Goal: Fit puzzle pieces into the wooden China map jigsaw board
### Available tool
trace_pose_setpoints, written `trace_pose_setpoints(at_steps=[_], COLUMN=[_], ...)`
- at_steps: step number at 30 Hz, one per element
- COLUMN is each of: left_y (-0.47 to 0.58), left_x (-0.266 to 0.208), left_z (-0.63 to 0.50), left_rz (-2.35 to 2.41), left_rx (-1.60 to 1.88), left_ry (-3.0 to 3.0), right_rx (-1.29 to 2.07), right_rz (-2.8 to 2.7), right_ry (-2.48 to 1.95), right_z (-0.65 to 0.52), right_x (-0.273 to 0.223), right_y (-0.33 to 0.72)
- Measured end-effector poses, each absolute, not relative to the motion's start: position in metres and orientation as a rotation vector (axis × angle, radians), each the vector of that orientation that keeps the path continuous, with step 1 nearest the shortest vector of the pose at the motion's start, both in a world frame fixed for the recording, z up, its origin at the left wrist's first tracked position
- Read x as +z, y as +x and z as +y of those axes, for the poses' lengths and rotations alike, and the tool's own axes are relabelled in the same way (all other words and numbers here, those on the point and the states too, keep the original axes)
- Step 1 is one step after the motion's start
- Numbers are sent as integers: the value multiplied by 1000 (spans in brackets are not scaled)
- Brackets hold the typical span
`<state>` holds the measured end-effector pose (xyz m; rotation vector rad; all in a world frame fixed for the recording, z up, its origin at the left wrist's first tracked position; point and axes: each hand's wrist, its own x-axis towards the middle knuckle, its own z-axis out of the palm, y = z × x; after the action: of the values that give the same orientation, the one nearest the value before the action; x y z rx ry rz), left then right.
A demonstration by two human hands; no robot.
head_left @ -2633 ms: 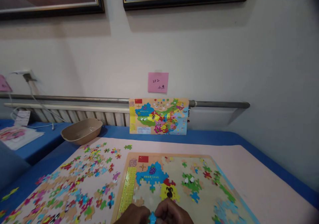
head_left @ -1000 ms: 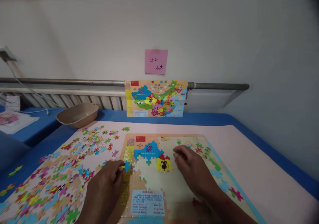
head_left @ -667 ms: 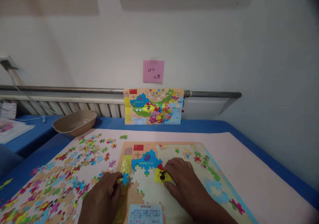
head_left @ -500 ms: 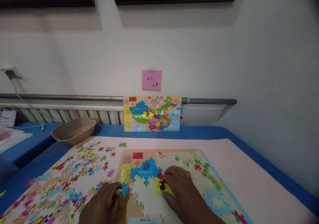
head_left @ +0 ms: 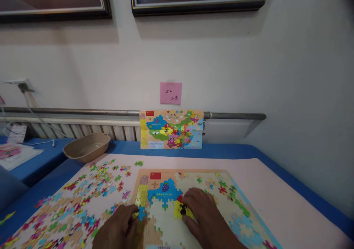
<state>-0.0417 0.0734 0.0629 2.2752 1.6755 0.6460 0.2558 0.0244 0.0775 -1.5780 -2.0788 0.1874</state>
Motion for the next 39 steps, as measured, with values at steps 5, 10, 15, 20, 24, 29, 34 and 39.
trace_pose_setpoints(at_steps=[5,10,15,20,24,29,34,39], left_y=[-42,-43,-46,-44,-41,-41,-35,-34], left_x=[77,79,74,78,83,80,80,84], left_z=[70,69,70,69,67,69,64,63], left_rz=[1665,1669,1704,1713,1727,1707,1709,1689], left_rx=[636,651,582,531,524,602,682,616], left_ry=[2265,2208,2166,2093,2085,2143,2113,2095], right_rx=[147,140,218,258,318,214,-29,-215], right_rz=[-1711,-1117,-766,-891,-1203,-1804,-2148,-2261], right_ry=[-1436,-1404,-1399,-1491,-1570,-1825,-2015,-1929], right_z=[25,32,42,44,38,10,-30,-42], right_x=[90,122,131,119,124,120,94,74], right_y=[260,285,315,323,320,309,306,310])
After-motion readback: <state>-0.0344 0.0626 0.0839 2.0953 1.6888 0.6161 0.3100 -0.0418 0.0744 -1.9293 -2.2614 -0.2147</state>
